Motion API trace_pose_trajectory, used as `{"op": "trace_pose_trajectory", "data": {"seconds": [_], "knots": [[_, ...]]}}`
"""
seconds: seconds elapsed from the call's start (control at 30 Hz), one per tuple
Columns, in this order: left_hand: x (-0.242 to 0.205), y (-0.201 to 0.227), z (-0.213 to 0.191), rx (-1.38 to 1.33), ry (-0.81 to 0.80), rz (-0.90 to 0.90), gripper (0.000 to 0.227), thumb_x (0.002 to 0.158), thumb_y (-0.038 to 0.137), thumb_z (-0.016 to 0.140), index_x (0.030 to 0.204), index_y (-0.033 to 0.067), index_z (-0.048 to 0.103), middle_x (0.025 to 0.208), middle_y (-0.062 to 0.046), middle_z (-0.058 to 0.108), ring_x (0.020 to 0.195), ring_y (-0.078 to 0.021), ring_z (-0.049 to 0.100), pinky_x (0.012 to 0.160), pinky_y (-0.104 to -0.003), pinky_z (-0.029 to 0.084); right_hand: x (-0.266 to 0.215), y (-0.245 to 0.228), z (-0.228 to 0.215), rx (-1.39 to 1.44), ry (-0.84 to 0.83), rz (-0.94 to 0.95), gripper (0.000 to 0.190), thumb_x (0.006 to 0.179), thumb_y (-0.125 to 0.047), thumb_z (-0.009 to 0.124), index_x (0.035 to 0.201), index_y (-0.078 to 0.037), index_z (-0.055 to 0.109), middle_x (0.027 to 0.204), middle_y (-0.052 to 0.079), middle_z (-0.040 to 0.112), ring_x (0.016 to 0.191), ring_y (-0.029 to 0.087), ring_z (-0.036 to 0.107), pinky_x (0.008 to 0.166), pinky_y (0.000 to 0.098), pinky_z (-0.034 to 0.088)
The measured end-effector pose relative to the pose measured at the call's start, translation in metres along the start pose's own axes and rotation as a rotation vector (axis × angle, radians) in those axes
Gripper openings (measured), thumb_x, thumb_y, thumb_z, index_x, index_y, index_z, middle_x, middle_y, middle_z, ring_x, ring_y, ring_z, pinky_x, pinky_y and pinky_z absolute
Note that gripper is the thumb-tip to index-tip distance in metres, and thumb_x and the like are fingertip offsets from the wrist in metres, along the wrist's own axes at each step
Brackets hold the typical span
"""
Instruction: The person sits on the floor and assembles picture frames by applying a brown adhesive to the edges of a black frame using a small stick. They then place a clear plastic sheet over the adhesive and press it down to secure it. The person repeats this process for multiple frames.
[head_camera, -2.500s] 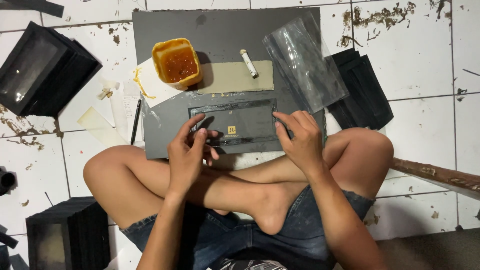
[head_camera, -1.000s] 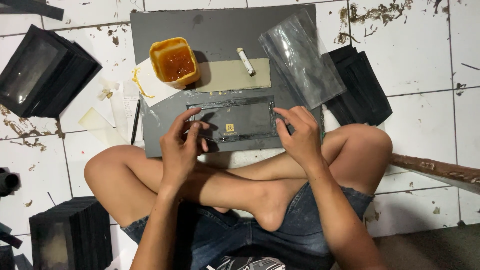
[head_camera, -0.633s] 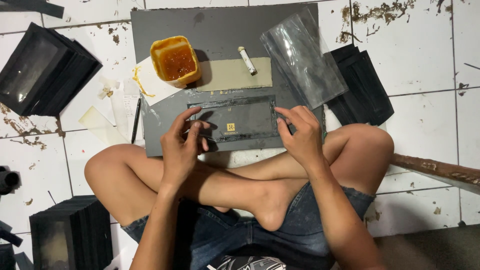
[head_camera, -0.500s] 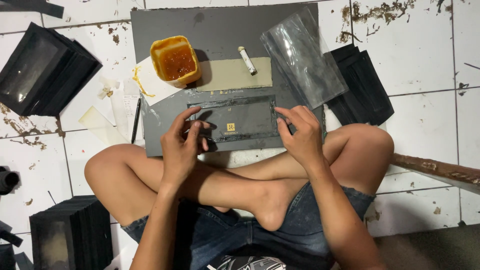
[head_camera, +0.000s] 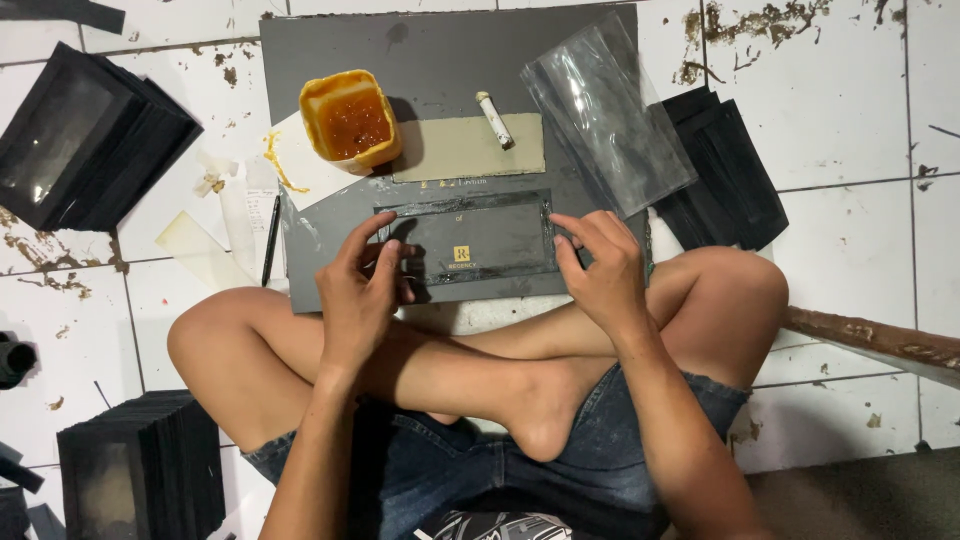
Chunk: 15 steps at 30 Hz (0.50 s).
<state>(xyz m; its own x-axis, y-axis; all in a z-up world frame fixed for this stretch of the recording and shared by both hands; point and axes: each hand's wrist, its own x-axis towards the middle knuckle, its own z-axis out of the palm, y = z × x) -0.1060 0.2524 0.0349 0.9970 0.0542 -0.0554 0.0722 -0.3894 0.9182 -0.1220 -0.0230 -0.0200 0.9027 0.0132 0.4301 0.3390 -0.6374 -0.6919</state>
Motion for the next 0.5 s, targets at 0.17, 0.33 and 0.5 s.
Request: {"op": "trace_pose_trajectory", "data": {"seconds": [0.17,0.33,0.5], "knots": [[-0.003,0.005,-0.007,0.134,0.042,0.012,0.029,0.099,0.006,0.063,0.126,0.0103,0.071,0.085,-0.015,0.078,0.055,-0.0274,0.071,0.048,-0.037,0.056,0.0,0.0,0.0,-0.001,-0.003,0.003,0.025,0.087,0.004,0.075,0.109,-0.006,0.079,0.075,0.009,0.059,0.074,0.031,0.064,0.071,0.0433,0.053],[-0.004,0.002,-0.012,0.251,0.082,0.062,0.03,0.097,0.006,0.067,0.126,0.011,0.073,0.087,-0.016,0.078,0.071,-0.0352,0.075,0.057,-0.041,0.059,0.002,-0.005,-0.002,0.006,-0.009,-0.006,0.021,0.092,0.003,0.07,0.109,-0.006,0.079,0.075,0.01,0.059,0.073,0.033,0.063,0.07,0.0444,0.052],[-0.005,0.007,-0.016,0.301,0.091,0.097,0.033,0.096,0.004,0.065,0.127,0.0127,0.072,0.088,-0.016,0.078,0.077,-0.038,0.074,0.066,-0.047,0.059,0.0,-0.002,0.001,-0.014,0.008,-0.012,0.019,0.09,-0.003,0.079,0.108,-0.006,0.079,0.075,0.007,0.058,0.072,0.03,0.062,0.071,0.0427,0.052]]}}
